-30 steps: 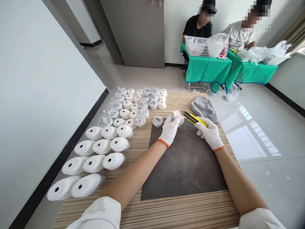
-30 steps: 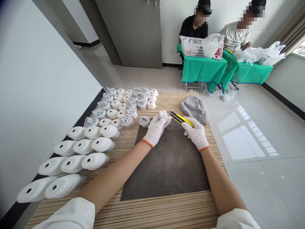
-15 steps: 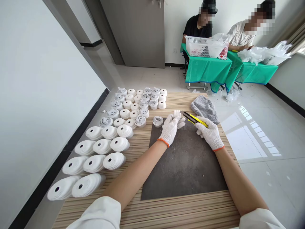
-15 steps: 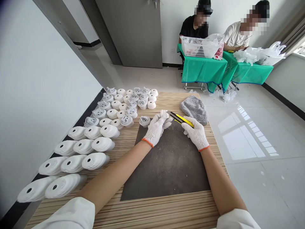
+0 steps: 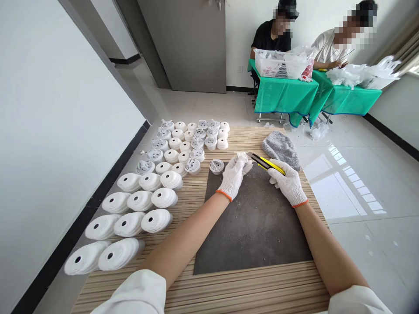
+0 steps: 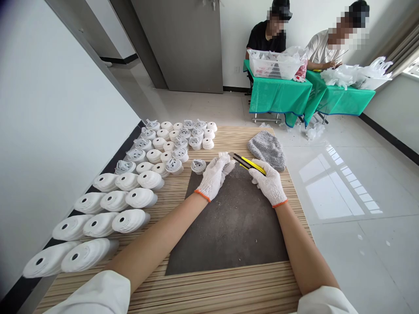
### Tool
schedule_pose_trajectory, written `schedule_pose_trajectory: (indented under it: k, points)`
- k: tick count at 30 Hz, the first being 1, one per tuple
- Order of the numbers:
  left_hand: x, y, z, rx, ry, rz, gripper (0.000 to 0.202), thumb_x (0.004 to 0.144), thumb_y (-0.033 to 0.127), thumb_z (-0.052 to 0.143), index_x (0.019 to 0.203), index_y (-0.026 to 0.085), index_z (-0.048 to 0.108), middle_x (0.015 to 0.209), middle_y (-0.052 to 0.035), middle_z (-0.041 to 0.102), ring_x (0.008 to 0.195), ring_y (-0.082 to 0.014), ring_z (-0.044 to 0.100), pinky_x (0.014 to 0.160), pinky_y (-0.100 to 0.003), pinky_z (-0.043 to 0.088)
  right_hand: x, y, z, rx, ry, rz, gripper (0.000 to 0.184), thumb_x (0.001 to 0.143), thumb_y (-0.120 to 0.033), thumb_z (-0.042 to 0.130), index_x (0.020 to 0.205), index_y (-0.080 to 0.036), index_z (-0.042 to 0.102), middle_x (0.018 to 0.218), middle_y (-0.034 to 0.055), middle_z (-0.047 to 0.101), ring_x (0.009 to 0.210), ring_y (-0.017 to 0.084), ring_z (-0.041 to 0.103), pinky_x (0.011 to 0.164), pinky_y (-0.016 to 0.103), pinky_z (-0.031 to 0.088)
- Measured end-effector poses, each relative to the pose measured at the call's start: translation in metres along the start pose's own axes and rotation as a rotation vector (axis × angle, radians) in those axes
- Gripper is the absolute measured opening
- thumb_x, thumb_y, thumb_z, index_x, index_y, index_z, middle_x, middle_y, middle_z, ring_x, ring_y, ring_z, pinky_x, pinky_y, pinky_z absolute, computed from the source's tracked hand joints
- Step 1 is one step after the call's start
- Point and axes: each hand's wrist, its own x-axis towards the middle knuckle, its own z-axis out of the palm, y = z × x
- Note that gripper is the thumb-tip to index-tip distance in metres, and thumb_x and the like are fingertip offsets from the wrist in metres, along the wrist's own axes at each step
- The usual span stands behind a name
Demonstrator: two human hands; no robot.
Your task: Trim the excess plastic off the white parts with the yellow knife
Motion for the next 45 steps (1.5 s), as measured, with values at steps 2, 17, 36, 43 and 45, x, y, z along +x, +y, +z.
schedule_pose_trajectory:
  k: [2, 17, 36, 43, 45]
  points:
    - [0.001, -0.002, -0.002, 0.025, -0.006, 0.014, 0.028, 0.075, 0.034, 0.086, 0.089, 0.015, 0.069, 0.081, 0.0013, 0.065, 0.079, -0.0083, 0.065, 0.092, -0.029, 0.058, 0.0, 0.0, 0.0, -0.007, -0.021, -0.006, 0.054, 0.081, -0.039, 0.074, 0.132, -0.021, 0.068, 0.074, -0.0006, 0.068, 0.058, 0.011, 0.062, 0.045, 0.017, 0.047]
    - [-0.002, 0.002, -0.004, 0.169, -0.012, -0.01, 0.01, 0.086, 0.019, 0.071, 0.091, 0.017, 0.063, 0.092, -0.003, 0.07, 0.089, -0.0132, 0.072, 0.087, -0.03, 0.06, -0.002, -0.002, 0.001, -0.06, -0.029, -0.016, 0.052, 0.081, -0.038, 0.073, 0.131, -0.022, 0.069, 0.07, -0.0012, 0.067, 0.058, 0.012, 0.062, 0.046, 0.018, 0.047]
    - [-0.008, 0.01, 0.001, 0.109, -0.048, -0.025, 0.045, 0.074, 0.047, 0.086, 0.079, 0.019, 0.051, 0.075, 0.0036, 0.06, 0.049, -0.0008, 0.041, 0.041, -0.013, 0.026, -0.001, 0.0, -0.001, 0.012, 0.0, -0.005, 0.056, 0.08, -0.042, 0.073, 0.131, -0.02, 0.067, 0.069, -0.0013, 0.066, 0.055, 0.011, 0.061, 0.043, 0.017, 0.045]
    - [-0.004, 0.012, 0.003, 0.001, 0.014, -0.029, 0.034, 0.076, 0.038, 0.083, 0.084, 0.017, 0.057, 0.073, 0.0032, 0.059, 0.051, -0.0012, 0.045, 0.042, -0.013, 0.029, -0.001, 0.0, -0.001, 0.014, 0.007, 0.011, 0.057, 0.08, -0.043, 0.073, 0.131, -0.019, 0.067, 0.069, -0.0012, 0.066, 0.054, 0.011, 0.06, 0.043, 0.018, 0.045]
    - [-0.003, 0.012, 0.003, -0.009, 0.011, -0.026, 0.03, 0.077, 0.036, 0.08, 0.083, 0.017, 0.059, 0.07, 0.0037, 0.056, 0.051, -0.0015, 0.045, 0.042, -0.013, 0.03, -0.001, 0.0, -0.001, 0.017, -0.015, -0.001, 0.056, 0.08, -0.043, 0.073, 0.131, -0.019, 0.068, 0.068, -0.0014, 0.066, 0.054, 0.011, 0.06, 0.042, 0.018, 0.044]
